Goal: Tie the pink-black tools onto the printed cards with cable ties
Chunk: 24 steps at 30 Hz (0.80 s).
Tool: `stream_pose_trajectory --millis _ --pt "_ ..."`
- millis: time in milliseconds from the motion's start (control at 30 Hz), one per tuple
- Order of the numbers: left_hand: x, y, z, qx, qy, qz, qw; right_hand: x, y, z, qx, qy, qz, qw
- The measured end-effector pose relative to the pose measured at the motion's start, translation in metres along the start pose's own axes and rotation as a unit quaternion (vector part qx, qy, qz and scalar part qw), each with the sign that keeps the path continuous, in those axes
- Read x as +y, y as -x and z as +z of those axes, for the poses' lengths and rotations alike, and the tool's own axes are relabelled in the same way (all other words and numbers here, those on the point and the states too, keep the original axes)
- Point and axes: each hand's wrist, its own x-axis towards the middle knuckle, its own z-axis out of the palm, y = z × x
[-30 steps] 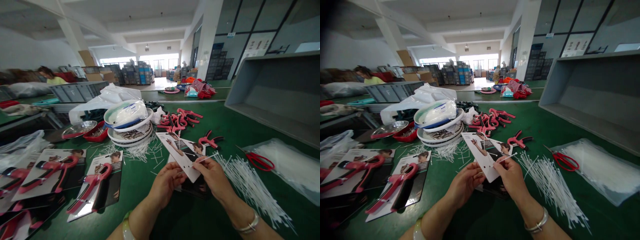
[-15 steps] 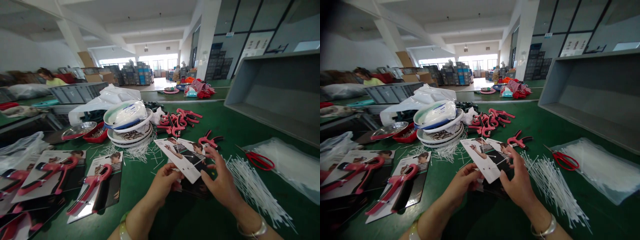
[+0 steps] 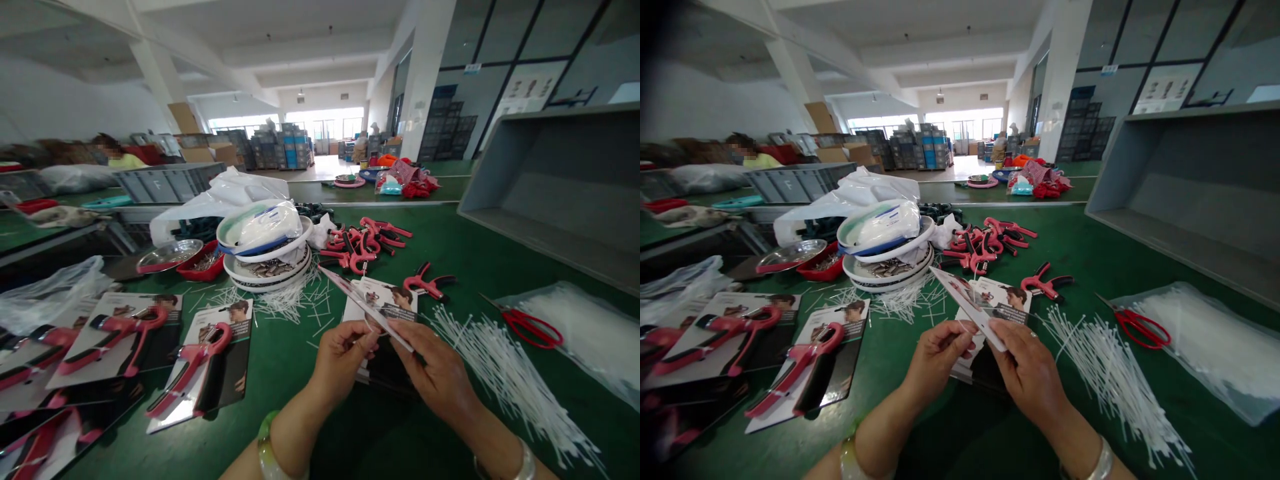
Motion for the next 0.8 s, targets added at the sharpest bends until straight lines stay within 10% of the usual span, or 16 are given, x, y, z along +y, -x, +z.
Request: stream_pose_trajectory --millis 233,800 --pt "-0.0059 -0.0046 0.0096 -0.084 0.068 -0.045 0.993 -0.007 -0.0057 -0.0049 0.042 -0.044 0.077 0.995" --pt "-0.0035 -0.0052 0.0098 -0.092 0.076 -0.097 0.988 0.0004 -0.0049 -0.0016 0.024 -0.079 0.132 0.988"
